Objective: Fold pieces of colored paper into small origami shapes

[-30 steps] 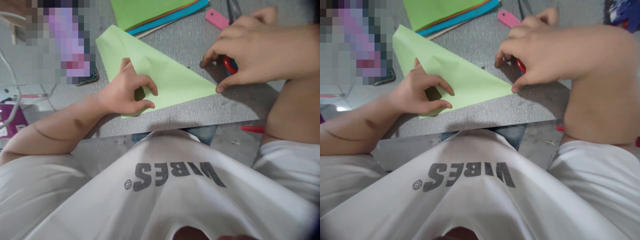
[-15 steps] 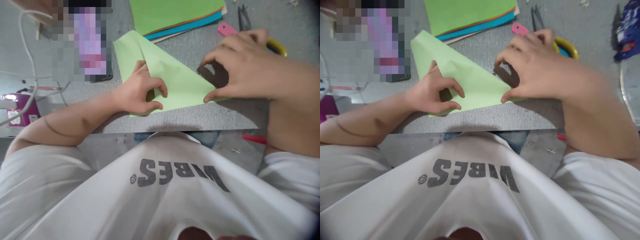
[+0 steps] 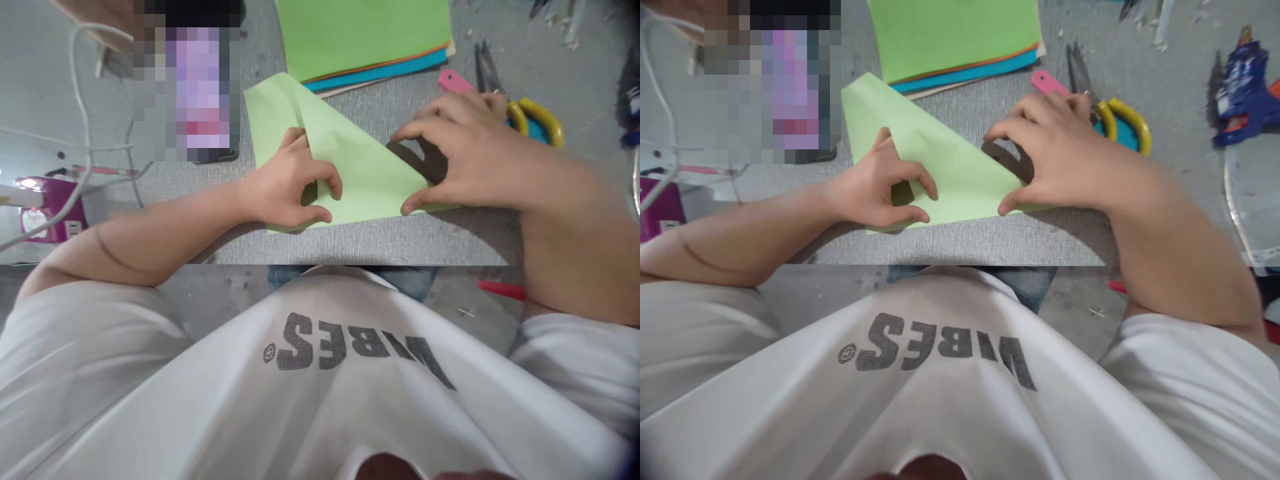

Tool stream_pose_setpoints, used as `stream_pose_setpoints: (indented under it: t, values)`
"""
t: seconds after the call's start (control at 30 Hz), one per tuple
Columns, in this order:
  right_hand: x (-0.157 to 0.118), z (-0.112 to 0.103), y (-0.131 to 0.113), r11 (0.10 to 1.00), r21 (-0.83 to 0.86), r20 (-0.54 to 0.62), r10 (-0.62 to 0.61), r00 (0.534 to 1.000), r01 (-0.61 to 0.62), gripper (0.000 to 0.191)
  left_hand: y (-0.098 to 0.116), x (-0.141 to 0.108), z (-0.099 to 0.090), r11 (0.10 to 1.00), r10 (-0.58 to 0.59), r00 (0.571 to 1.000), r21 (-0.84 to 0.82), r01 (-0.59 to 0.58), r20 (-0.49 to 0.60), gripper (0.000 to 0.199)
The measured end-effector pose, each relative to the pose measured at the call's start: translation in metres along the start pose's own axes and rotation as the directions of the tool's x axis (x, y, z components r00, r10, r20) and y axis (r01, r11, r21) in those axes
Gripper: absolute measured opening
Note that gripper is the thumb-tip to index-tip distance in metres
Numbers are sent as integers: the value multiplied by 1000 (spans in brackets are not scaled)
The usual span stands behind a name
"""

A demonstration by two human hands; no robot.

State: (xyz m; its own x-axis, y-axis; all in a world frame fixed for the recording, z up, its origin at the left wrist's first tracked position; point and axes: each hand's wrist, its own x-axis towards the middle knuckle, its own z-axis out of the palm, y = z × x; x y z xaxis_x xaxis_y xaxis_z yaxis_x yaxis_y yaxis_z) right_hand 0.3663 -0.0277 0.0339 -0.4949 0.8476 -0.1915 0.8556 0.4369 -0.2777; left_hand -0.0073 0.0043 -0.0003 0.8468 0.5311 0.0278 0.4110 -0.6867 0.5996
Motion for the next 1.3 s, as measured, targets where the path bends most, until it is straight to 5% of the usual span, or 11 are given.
stream_pose_setpoints:
  t: [0.37, 0.57, 0.77, 0.9, 1.13, 1.3]
  values:
    - [1, 2, 2, 1000, 19, -4, -6, 1000, 6, 95, -7, -1, 8, 999, -29, 1000, 35, 29, 2, 83]
    - [0, 1, 5, 998, 21, -22, -58, 998, 58, 93, -23, -16, 28, 954, -39, 955, 272, 123, -294, 145]
    - [2, 0, 3, 1000, 11, 1, -11, 1000, 11, 106, -35, -39, 34, 939, -19, 945, 318, 129, -328, 131]
    - [4, 0, 1, 999, 15, 39, 30, 999, -30, 117, -28, -42, 37, 950, -41, 950, 281, 133, -308, 99]
    - [-3, 5, 10, 997, 72, -45, -35, 998, 38, 113, -4, -8, 16, 944, 190, 979, 289, -160, -78, 78]
    - [-7, 7, 14, 973, 74, -125, -208, 970, 218, 105, -3, -5, 12, 935, 253, 964, 276, -222, -80, 74]
